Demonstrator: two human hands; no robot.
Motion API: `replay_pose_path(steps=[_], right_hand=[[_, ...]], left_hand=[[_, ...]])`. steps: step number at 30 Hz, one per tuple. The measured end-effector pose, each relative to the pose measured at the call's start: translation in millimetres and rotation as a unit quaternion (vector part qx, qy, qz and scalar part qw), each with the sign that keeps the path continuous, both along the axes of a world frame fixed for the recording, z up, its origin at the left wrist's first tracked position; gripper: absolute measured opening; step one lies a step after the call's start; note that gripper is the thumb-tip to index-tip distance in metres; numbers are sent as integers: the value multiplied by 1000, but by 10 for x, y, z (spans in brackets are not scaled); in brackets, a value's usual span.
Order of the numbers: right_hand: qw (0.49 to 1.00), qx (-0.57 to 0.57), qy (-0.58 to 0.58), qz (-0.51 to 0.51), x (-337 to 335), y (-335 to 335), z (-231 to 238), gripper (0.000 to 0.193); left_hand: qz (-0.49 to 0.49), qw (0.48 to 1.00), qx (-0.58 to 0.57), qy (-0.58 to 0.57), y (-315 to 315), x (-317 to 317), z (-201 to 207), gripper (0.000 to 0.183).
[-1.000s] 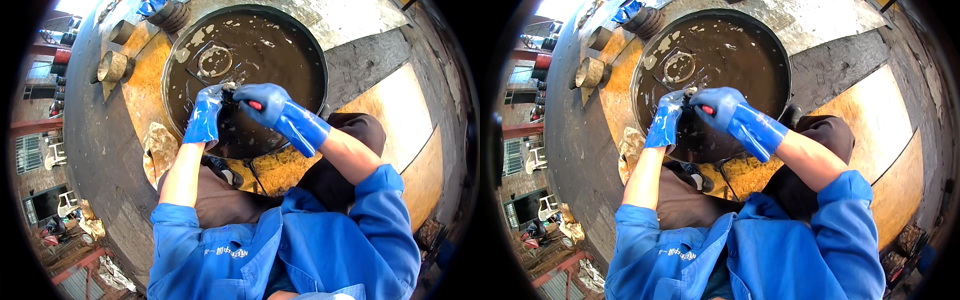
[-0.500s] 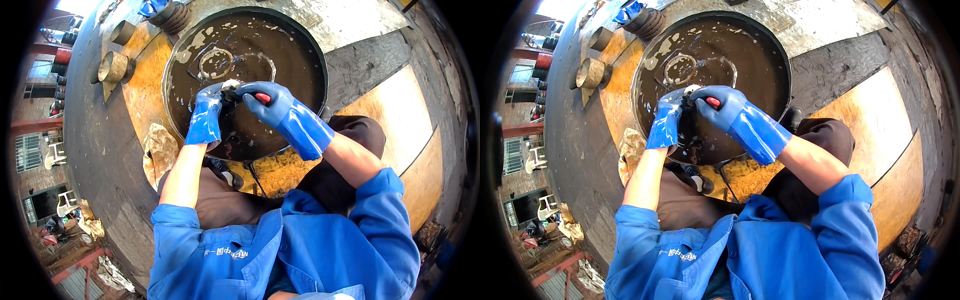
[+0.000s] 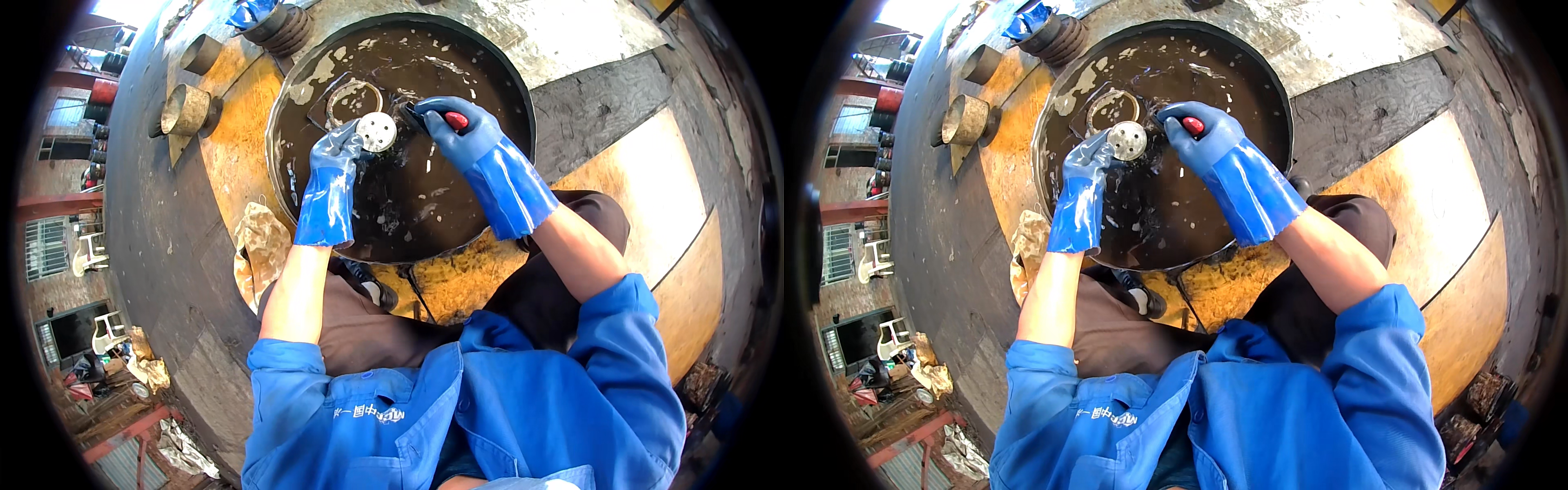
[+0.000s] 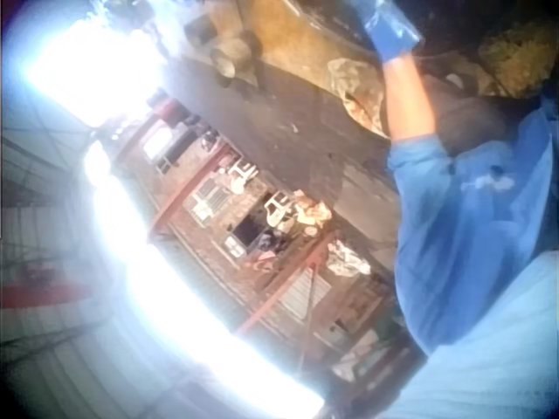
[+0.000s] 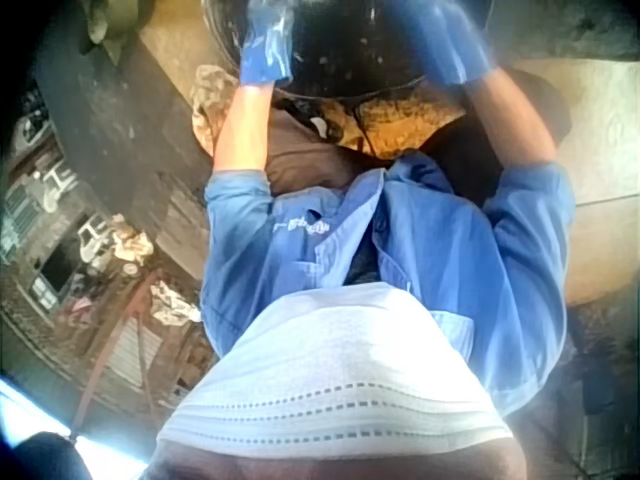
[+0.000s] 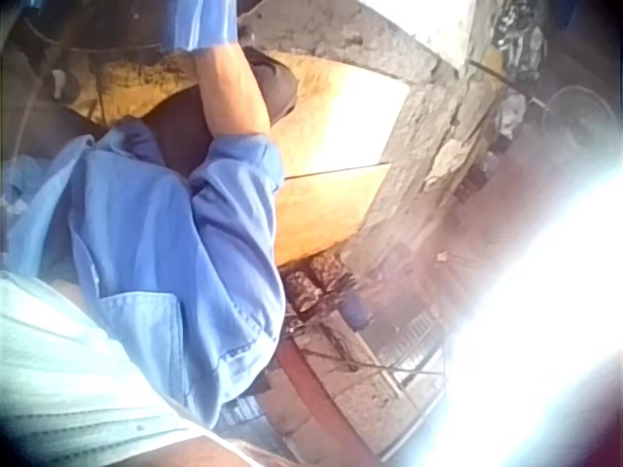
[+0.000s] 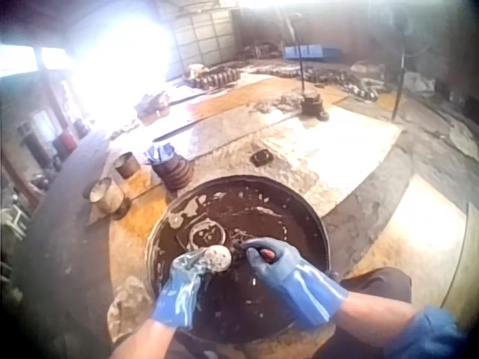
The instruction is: The person cleans a small circular metal part by scrubbing it with a brush in a container of liquid and wiping it with a cloth.
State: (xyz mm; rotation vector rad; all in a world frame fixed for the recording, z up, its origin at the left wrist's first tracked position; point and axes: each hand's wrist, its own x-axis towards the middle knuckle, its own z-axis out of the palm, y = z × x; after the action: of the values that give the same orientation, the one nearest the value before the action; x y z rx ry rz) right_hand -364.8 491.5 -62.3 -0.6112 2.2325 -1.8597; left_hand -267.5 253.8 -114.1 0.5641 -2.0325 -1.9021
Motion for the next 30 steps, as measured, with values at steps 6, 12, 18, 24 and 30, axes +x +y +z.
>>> replay_pose_path(steps=[6, 12, 18, 24, 30], right_hand=[[999, 16, -29, 15, 8, -26, -39, 22], [999, 12, -15, 41, -42, -6, -133, 27], [995, 9, -34, 94, 18, -90, -241, 24], [994, 61, -44, 73, -12, 31, -41, 21], [989, 60, 78, 110, 40, 54, -3, 19]], left_hand=[[-31, 998, -35, 42, 107, -27, 245, 30], [-92, 991, 28, 88, 394, -4, 488, 31], [-227, 933, 240, 146, 313, -11, 416, 27], [-256, 962, 42, 85, 278, -92, 279, 25], [-272, 961, 42, 2, 267, 4, 329, 23]])
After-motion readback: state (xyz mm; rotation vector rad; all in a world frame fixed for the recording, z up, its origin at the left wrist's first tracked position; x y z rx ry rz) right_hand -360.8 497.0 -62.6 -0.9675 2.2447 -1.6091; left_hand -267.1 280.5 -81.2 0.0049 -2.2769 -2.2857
